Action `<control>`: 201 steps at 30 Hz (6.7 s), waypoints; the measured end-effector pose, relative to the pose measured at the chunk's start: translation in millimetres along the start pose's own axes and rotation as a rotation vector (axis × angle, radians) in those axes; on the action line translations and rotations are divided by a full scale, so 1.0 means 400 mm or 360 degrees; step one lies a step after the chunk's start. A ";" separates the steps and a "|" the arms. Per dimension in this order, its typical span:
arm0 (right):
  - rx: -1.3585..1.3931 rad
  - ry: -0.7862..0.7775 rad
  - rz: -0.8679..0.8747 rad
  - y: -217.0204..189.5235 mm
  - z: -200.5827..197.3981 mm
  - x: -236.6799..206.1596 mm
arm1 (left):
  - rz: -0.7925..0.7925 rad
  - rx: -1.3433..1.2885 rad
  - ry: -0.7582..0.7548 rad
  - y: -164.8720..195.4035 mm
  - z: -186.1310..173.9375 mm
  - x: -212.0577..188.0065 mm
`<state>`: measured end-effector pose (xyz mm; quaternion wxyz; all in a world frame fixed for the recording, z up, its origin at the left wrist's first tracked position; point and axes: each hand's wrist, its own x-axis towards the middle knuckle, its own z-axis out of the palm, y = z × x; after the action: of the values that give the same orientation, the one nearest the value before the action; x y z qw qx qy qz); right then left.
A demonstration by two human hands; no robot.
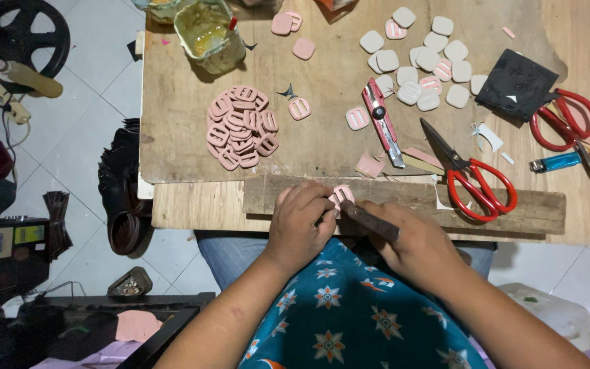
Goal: The person sits at a workbench trimming small pink foam pieces. They pick up a piece, cut away excess edges with scissors, touch up the shape with a knife, and place the finished piece onto a growing pile of completed components.
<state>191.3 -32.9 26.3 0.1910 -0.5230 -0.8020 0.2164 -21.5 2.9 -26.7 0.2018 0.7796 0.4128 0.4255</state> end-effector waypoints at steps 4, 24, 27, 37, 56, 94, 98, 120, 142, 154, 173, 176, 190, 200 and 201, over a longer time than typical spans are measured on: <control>0.0085 0.0018 0.0140 0.018 -0.026 -0.018 | -0.0026 -0.0027 -0.0071 0.004 -0.004 0.005; 0.0149 0.0297 -0.0037 0.002 0.021 0.052 | -0.0041 0.0005 -0.0063 0.006 0.000 0.002; 0.0161 0.0120 0.0061 0.006 0.005 0.030 | -0.0036 -0.0013 -0.0040 0.001 0.001 -0.003; 0.0170 0.0263 -0.0024 0.000 0.042 0.064 | 0.0021 -0.0002 -0.0014 -0.010 0.012 -0.011; 0.0201 0.0510 -0.0065 0.065 0.084 -0.019 | 0.0102 0.0076 0.0004 -0.013 0.012 -0.012; 0.1214 0.0468 0.0752 0.194 0.152 -0.063 | -0.0673 0.0524 -0.1279 -0.250 -0.011 0.235; 0.1190 0.0489 0.0738 0.194 0.155 -0.068 | -0.0867 0.0345 -0.1062 -0.273 -0.056 0.252; 0.1144 0.0470 0.0676 0.181 0.149 -0.054 | 0.0022 0.0651 -0.0347 -0.288 0.038 0.294; -0.0410 -0.0259 0.0407 0.117 0.057 0.245 | -0.1509 -0.1578 0.0057 -0.145 0.021 0.172; -0.0747 0.0179 0.1006 0.269 -0.090 -0.034 | -0.1384 -0.1596 -0.0046 -0.044 -0.010 0.090; 0.1397 0.0355 0.0813 0.217 -0.051 -0.226 | -0.1287 -0.1658 0.0069 0.032 -0.011 0.139; 0.1596 -0.0011 0.0822 0.179 0.013 -0.226 | -0.1232 -0.1695 0.0134 0.040 -0.005 0.147; 0.1237 -0.0461 0.1052 0.105 -0.004 -0.146 | -0.1063 -0.1588 0.0148 0.067 -0.028 0.142; 0.1456 -0.0166 0.1088 0.069 0.056 -0.148 | -0.0937 -0.1126 0.0298 0.086 -0.022 0.117; 0.1331 -0.0142 0.1047 0.065 0.054 -0.143 | -0.0957 -0.1185 0.0332 0.086 -0.019 0.117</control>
<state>221.2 -79.4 -10.6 0.2709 -0.6163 -0.4483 0.5881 2.5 20.7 23.7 0.5384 0.4540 0.4576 0.5428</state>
